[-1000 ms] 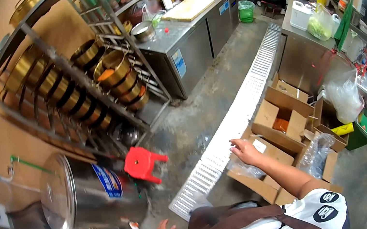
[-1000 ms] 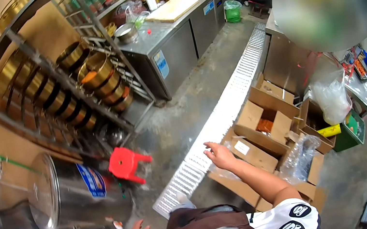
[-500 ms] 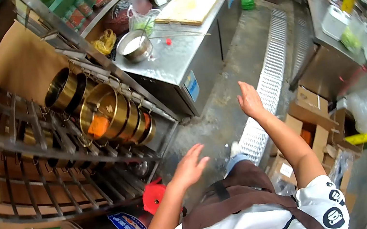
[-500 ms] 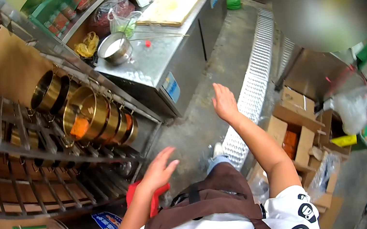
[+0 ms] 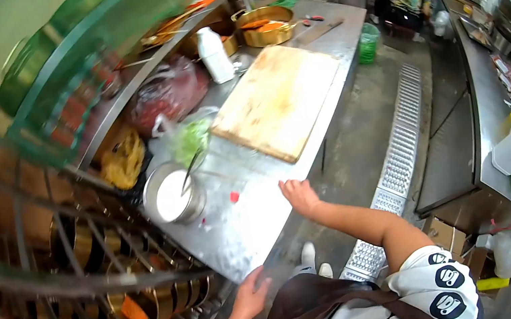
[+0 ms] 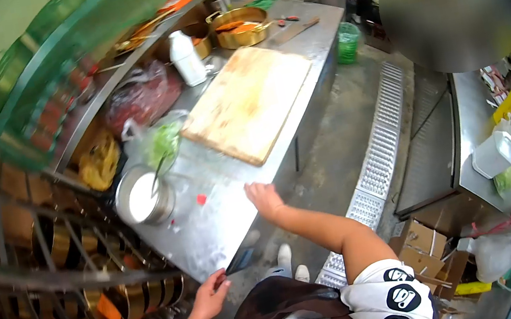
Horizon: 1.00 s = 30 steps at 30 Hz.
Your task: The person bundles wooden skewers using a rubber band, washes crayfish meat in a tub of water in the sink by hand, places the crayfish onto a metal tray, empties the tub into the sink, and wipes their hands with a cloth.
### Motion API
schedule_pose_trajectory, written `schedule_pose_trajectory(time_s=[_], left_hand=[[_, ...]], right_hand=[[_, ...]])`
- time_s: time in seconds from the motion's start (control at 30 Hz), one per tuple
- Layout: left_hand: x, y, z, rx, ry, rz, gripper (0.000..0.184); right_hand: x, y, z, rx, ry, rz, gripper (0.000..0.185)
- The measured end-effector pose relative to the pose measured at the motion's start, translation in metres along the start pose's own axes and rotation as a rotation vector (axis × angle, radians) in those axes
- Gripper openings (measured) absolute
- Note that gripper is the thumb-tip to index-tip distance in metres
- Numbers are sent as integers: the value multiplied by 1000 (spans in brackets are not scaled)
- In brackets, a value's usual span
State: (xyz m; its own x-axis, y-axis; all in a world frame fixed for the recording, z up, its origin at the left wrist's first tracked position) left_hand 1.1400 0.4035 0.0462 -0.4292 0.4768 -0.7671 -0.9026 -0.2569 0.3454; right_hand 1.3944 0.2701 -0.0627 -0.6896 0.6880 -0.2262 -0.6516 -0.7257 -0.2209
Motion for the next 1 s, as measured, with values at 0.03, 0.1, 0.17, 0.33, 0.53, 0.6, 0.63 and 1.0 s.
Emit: schedule_pose_trajectory(time_s=[0.03,0.1,0.17,0.33,0.53,0.6,0.63,1.0], left_hand=[[-1,-16,-5,-19,119,23,44],[-12,-49,-10,40,196,26,41],[-6,-102,-21,93,379,97,37],[-89,-164,-46,202,642,357,41],[-185,-258,-128,299,1073,428,44],[-257,-294,-165,246,1127,74,45],[-295,-308,-183,263,1100,-9,47],[-597,-485,-404,306,978,-174,26]], right_hand=[[-3,5,-3,8,-55,44,57],[-12,13,6,122,-264,44,58],[-25,10,6,151,-407,-30,59],[-95,17,75,176,-855,-152,38],[-252,50,78,239,-1367,-124,39],[-316,57,70,356,-1557,-73,44],[-339,59,56,324,-1653,-79,42],[-639,60,6,58,-1972,-426,34]])
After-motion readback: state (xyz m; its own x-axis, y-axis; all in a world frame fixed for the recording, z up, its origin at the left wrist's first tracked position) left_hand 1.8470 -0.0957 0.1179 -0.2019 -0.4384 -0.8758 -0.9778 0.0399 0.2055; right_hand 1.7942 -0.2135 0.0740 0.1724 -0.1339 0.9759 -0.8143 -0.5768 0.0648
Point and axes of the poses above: each hand's wrist, its own y-axis away from the middle knuckle, its own z-axis out of the back of the hand, x = y × z, the point moved 3 cm from there along -y, towards the middle knuckle, and after that the axes turned 5 degrees about -x, right-handed, at the moved point
